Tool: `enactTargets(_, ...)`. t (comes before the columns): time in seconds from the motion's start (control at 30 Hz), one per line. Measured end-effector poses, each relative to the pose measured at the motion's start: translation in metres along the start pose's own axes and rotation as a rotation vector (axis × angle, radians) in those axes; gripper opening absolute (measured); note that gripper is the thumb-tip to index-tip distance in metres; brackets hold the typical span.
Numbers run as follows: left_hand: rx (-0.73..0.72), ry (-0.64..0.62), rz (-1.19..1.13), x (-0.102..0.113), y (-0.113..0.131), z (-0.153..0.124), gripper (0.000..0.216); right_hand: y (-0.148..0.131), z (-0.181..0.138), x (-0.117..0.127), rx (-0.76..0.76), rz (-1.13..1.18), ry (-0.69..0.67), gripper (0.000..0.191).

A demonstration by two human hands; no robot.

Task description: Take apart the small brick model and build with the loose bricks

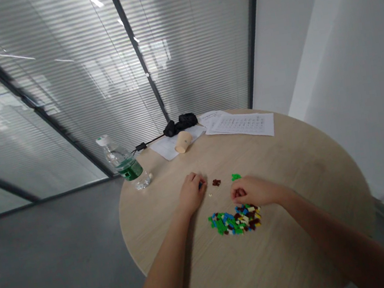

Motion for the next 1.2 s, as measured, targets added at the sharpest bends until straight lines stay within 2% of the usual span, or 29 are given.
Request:
enactTargets(0.13,0.016,-0.003,0.032,0.001,-0.005,0.0,0.009,0.002,0.004,0.001,-0.059,0.185,0.052,0.012)
enactTargets(0.3,-0.005,0.051,0.045,0.01,0.001,0.001,0.011,0.008,0.012,-0.002,-0.042,0.426,0.093,0.018)
enactTargets(0.43,-0.122,0.164,-0.197,0.024,0.021,0.002,0.012,0.01,0.017,-0.005,-0.067,0.58,0.08,0.022)
enactTargets(0.57,-0.239,0.103,-0.449,0.028,0.043,0.003,0.013,0.008,0.017,-0.007,-0.082,0.702,0.044,0.027)
enactTargets(0.73,-0.23,0.086,-0.494,0.027,0.051,0.004,0.012,0.006,0.016,-0.013,-0.103,0.754,0.05,0.029)
enactTargets(0.97,-0.196,-0.06,-0.395,0.031,0.039,0.0,0.006,0.006,0.019,-0.025,-0.123,0.746,-0.012,0.031)
enactTargets(1.2,-0.094,-0.251,-0.132,0.038,0.016,-0.01,0.008,0.006,0.018,-0.016,-0.139,0.665,0.024,0.023)
Point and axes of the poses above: each hand's wrist, its own z-axis towards the middle knuckle, its own x-axis out of the back of the hand, y = z × x, the point moved 3 cm from there along z, towards the middle knuckle, and after that the axes turned 14 degrees about -x, right-handed, at the moved point
